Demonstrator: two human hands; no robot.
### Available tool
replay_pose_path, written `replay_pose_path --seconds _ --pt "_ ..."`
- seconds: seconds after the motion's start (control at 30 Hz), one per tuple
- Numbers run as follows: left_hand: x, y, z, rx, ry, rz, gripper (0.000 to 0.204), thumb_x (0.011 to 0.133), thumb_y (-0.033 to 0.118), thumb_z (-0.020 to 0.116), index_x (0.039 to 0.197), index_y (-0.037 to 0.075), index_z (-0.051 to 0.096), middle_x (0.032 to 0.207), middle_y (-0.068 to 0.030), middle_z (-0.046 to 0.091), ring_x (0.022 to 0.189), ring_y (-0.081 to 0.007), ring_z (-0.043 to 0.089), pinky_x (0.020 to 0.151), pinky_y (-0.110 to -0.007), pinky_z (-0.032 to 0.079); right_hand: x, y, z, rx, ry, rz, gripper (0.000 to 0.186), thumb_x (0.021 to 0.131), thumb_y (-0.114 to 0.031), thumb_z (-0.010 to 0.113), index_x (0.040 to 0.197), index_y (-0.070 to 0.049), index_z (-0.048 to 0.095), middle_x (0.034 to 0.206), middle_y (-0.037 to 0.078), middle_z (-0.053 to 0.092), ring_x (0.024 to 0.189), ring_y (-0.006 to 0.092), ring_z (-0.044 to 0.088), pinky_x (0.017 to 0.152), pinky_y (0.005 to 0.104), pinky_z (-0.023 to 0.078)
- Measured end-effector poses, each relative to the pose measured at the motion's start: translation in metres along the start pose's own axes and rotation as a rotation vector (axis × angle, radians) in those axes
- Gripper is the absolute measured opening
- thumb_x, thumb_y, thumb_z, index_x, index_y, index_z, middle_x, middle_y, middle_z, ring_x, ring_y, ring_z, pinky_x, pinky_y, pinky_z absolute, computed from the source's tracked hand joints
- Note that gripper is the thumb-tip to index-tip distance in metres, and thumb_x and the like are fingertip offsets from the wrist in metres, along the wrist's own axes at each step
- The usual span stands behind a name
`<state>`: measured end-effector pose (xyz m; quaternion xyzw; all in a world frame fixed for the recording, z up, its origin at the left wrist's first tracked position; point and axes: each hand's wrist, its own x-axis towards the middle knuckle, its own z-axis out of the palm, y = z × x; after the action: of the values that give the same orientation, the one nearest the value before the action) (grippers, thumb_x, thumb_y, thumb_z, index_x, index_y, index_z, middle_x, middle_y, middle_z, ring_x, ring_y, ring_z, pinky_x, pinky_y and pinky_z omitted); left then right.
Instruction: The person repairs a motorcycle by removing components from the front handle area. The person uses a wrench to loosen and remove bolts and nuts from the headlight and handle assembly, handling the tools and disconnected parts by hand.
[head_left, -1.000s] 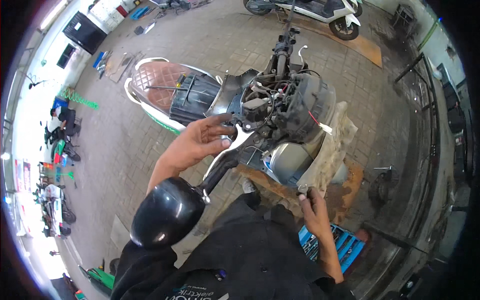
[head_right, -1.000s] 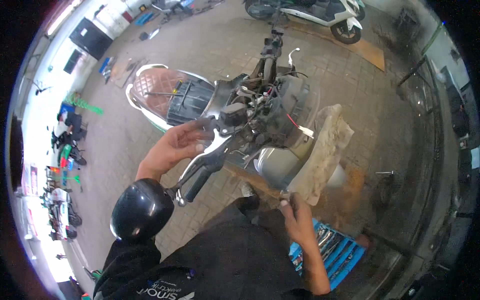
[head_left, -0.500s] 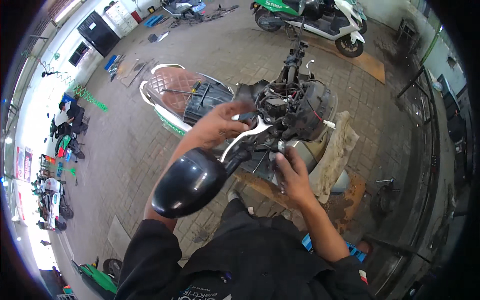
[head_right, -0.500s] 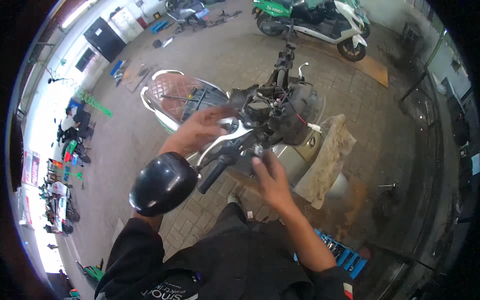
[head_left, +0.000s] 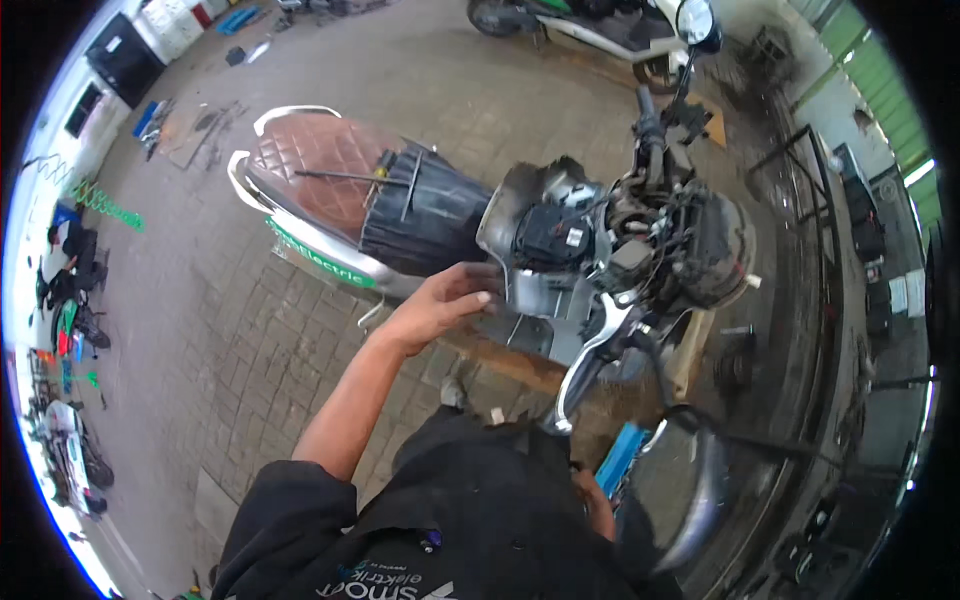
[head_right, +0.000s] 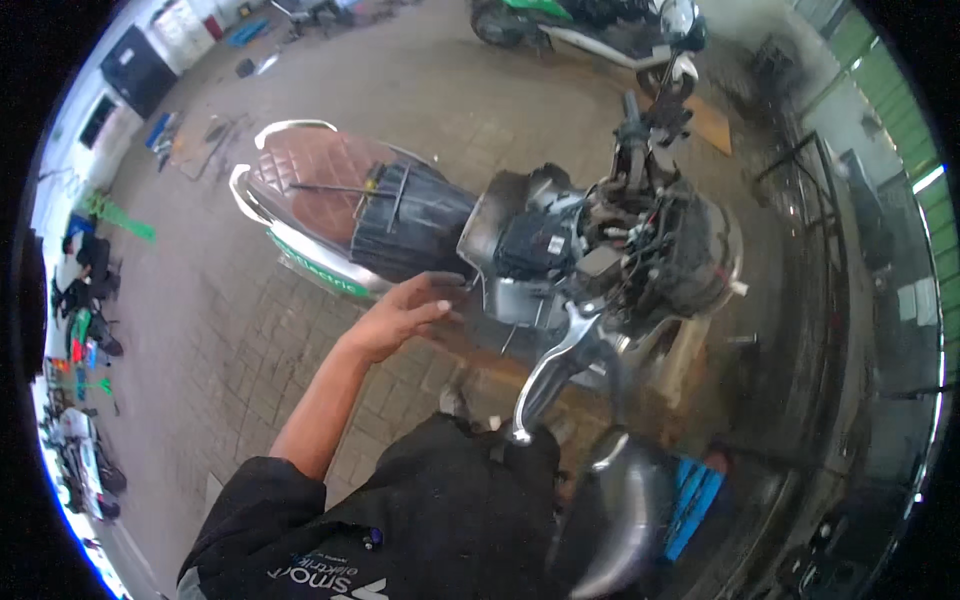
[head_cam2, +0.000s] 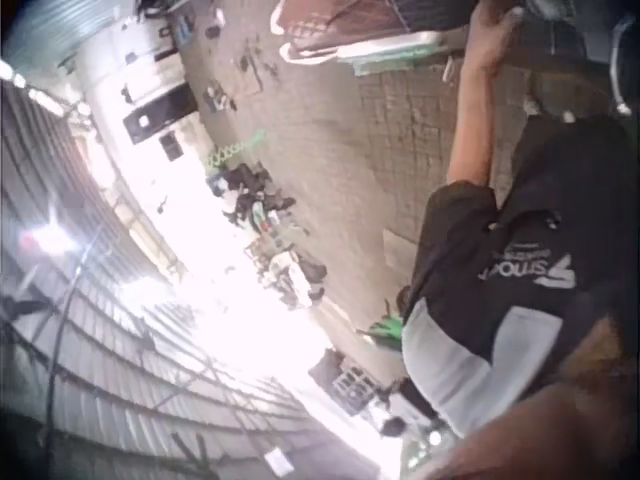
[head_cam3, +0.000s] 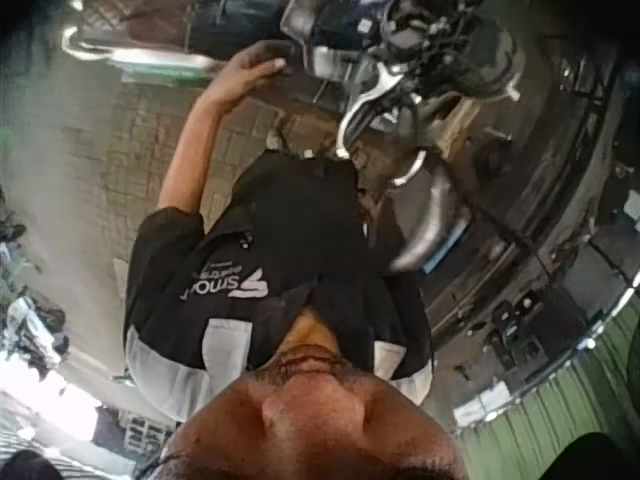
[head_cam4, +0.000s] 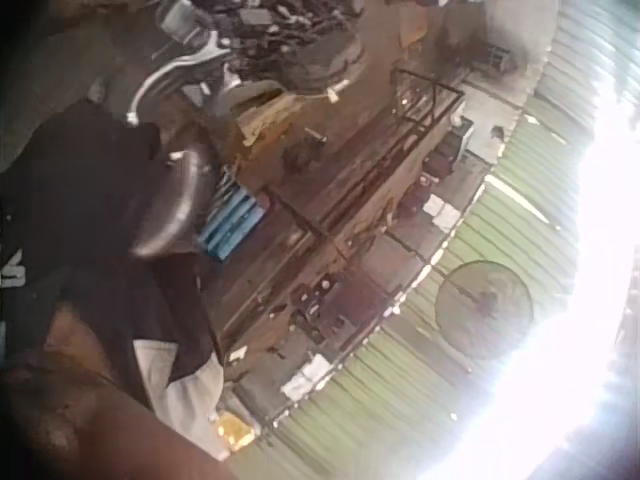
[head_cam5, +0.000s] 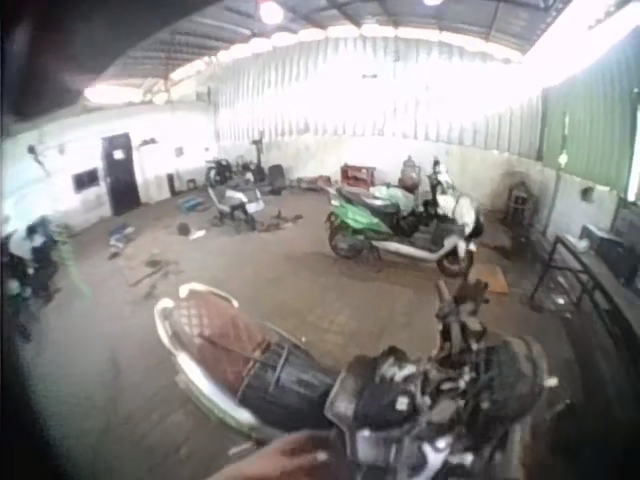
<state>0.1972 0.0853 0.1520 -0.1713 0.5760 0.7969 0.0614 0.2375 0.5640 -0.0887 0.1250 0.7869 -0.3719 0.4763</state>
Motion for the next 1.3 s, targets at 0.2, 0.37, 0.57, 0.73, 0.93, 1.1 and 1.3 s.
replay_pose_path --seconds 0.2,0.37,0.57,0.73,0.93,1.1,1.3 --pt "-0.028 -0.129 -0.054 -0.013 0.038 -0.328 0.053 0.098 0.026 0.066 0.142 0.002 0.049 0.121 -0.0104 0.065 0.106 -0.0178 0.063 0.085 -0.034 0.053 -0.068 -0.023 0.023 -0.079 -0.172 0.221 0.038 0.099 -0.020 0.060 0.134 -0.009 0.058 0.096 0.013 0.068 0.073 0.0224 0.061 0.065 0.0375 0.051" --pt "-0.037 -0.136 -0.042 -0.007 -0.084 -0.424 0.055 0.098 0.028 0.066 0.141 -0.001 0.049 0.122 -0.0142 0.065 0.107 -0.0202 0.064 0.086 -0.034 0.052 -0.014 0.034 0.039 -0.475 -0.225 -0.059 0.045 0.101 -0.023 0.059 0.142 -0.005 0.055 0.128 0.016 0.067 0.119 0.0208 0.060 0.101 0.0346 0.047" --pt "-0.031 -0.125 -0.099 0.280 0.031 -0.233 0.050 0.095 0.030 0.070 0.132 0.000 0.056 0.121 -0.0129 0.066 0.106 -0.0193 0.064 0.087 -0.034 0.052 0.037 0.065 0.057 0.004 -0.306 -0.084 0.040 0.099 -0.017 0.060 0.135 0.000 0.059 0.128 0.014 0.067 0.115 0.0210 0.061 0.098 0.0336 0.048" --pt "-0.052 -0.134 -0.173 0.243 0.339 -0.232 0.049 0.093 0.031 0.071 0.131 0.003 0.058 0.118 -0.0102 0.066 0.101 -0.0183 0.064 0.081 -0.033 0.054 0.006 -0.014 0.061 -0.456 -0.116 -0.247 0.037 0.081 -0.004 0.060 0.116 0.006 0.067 0.110 0.025 0.072 0.105 0.0343 0.069 0.089 0.0413 0.051" --pt "-0.068 -0.127 -0.196 0.260 0.472 -0.318 0.050 0.093 0.033 0.071 0.133 0.005 0.058 0.122 -0.0104 0.065 0.102 -0.0193 0.064 0.077 -0.034 0.055 -0.004 -0.012 0.062 -0.256 -0.126 -0.214 0.036 0.084 0.000 0.061 0.119 0.007 0.066 0.113 0.020 0.072 0.105 0.0284 0.067 0.090 0.0367 0.051" --pt "-0.059 -0.137 -0.173 0.352 0.407 -0.382 0.053 0.093 0.032 0.070 0.135 0.002 0.055 0.126 -0.0146 0.064 0.105 -0.0228 0.065 0.082 -0.036 0.055 -0.034 -0.021 0.069 -0.283 -0.037 -0.118 0.032 0.091 0.001 0.061 0.121 0.009 0.065 0.115 0.014 0.072 0.103 0.0205 0.066 0.089 0.0335 0.051" --pt "-0.048 -0.160 -0.151 0.374 0.170 -0.380 0.051 0.094 0.020 0.068 0.138 0.000 0.051 0.131 -0.0179 0.062 0.113 -0.0257 0.065 0.095 -0.037 0.052 -0.089 -0.031 0.048 -0.339 -0.032 0.140 0.030 0.092 -0.007 0.066 0.120 0.004 0.068 0.108 0.013 0.073 0.095 0.0186 0.066 0.085 0.0343 0.052"
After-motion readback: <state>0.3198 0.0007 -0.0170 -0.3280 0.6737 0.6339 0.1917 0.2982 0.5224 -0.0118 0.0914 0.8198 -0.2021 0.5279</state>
